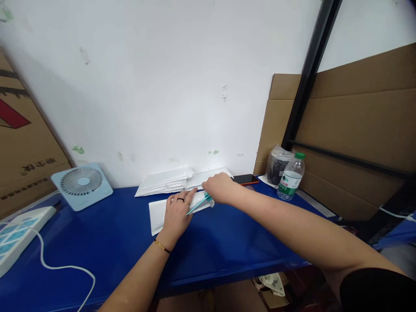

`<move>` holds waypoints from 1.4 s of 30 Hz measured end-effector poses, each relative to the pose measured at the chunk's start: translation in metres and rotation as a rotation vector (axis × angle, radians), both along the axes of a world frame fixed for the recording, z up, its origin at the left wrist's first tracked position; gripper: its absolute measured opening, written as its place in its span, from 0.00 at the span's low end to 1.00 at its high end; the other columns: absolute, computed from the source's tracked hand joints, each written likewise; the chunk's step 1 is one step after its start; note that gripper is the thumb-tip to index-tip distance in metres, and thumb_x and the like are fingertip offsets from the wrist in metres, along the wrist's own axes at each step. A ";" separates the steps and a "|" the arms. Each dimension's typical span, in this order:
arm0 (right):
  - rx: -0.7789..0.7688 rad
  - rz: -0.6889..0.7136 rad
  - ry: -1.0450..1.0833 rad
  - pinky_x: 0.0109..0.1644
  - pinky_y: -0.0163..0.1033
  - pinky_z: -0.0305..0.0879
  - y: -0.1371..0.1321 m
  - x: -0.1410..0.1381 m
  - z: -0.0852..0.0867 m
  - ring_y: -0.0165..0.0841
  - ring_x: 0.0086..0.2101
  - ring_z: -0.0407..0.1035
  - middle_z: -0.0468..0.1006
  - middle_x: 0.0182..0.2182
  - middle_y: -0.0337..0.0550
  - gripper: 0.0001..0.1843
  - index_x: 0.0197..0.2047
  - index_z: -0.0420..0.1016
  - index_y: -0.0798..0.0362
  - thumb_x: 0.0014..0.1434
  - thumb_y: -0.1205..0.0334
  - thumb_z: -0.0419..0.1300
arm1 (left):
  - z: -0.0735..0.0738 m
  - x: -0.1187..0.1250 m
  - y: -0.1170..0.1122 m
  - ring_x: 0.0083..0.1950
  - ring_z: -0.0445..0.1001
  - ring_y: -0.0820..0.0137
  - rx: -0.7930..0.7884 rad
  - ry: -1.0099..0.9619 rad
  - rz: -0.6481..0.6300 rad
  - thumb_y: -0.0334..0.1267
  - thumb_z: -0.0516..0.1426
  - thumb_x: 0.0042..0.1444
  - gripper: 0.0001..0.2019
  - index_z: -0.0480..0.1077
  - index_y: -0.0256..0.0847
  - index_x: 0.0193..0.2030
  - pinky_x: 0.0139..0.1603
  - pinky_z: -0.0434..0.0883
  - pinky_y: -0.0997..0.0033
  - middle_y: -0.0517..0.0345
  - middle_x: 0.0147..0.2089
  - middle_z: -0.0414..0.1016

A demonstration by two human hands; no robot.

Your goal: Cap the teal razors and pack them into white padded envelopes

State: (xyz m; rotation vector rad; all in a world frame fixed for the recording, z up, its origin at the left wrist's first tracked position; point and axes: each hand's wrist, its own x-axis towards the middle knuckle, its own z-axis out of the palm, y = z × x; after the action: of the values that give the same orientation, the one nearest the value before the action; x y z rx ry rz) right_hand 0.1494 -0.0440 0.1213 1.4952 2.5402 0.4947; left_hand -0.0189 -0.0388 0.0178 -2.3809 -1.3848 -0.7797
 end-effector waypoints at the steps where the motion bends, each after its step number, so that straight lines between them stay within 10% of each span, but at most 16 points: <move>1: 0.007 -0.006 -0.018 0.41 0.42 0.63 0.001 0.002 0.005 0.42 0.41 0.71 0.76 0.38 0.56 0.11 0.42 0.72 0.56 0.54 0.66 0.55 | 0.000 -0.003 0.001 0.53 0.64 0.59 -0.004 -0.025 0.006 0.26 0.56 0.43 0.36 0.52 0.49 0.60 0.52 0.58 0.61 0.51 0.53 0.65; 15: -0.117 -0.135 -0.072 0.35 0.42 0.63 0.017 0.037 0.029 0.41 0.35 0.71 0.76 0.35 0.49 0.13 0.37 0.73 0.53 0.44 0.71 0.59 | -0.002 -0.023 0.012 0.56 0.62 0.61 0.011 -0.187 -0.165 0.29 0.55 0.44 0.32 0.53 0.46 0.58 0.53 0.61 0.61 0.53 0.55 0.64; 25: -0.042 -0.019 -0.031 0.37 0.44 0.66 0.004 0.004 0.016 0.44 0.38 0.71 0.75 0.37 0.54 0.16 0.42 0.71 0.57 0.47 0.68 0.59 | -0.001 -0.007 0.007 0.53 0.63 0.60 0.019 -0.246 -0.199 0.28 0.55 0.42 0.32 0.55 0.46 0.57 0.53 0.61 0.60 0.52 0.51 0.65; 31: -0.156 0.021 -0.021 0.36 0.40 0.65 -0.007 -0.029 0.066 0.44 0.39 0.70 0.74 0.40 0.53 0.32 0.47 0.70 0.58 0.35 0.68 0.69 | 0.018 0.009 0.007 0.45 0.69 0.62 -0.062 -0.609 -0.243 0.31 0.57 0.41 0.28 0.59 0.42 0.53 0.45 0.65 0.64 0.52 0.46 0.68; 36: -0.180 0.214 0.371 0.40 0.39 0.64 -0.002 -0.017 0.118 0.39 0.41 0.68 0.70 0.48 0.51 0.38 0.56 0.63 0.54 0.41 0.54 0.67 | 0.027 0.006 0.015 0.35 0.70 0.69 -0.300 -0.994 -0.327 0.36 0.61 0.41 0.29 0.59 0.41 0.52 0.37 0.66 0.71 0.59 0.38 0.71; 42: -0.317 0.564 0.382 0.44 0.36 0.61 0.016 0.007 0.099 0.35 0.43 0.65 0.71 0.45 0.43 0.24 0.44 0.73 0.50 0.41 0.59 0.68 | 0.020 -0.004 0.025 0.44 0.70 0.65 -0.595 -1.201 -0.600 0.39 0.62 0.44 0.33 0.56 0.40 0.57 0.44 0.66 0.68 0.53 0.46 0.70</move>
State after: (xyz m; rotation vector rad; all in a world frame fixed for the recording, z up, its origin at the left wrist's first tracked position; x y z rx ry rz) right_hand 0.1567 -0.0280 0.2199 0.8134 3.1445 -0.1626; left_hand -0.0231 -0.0143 0.0375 -2.9077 -1.2854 -2.5734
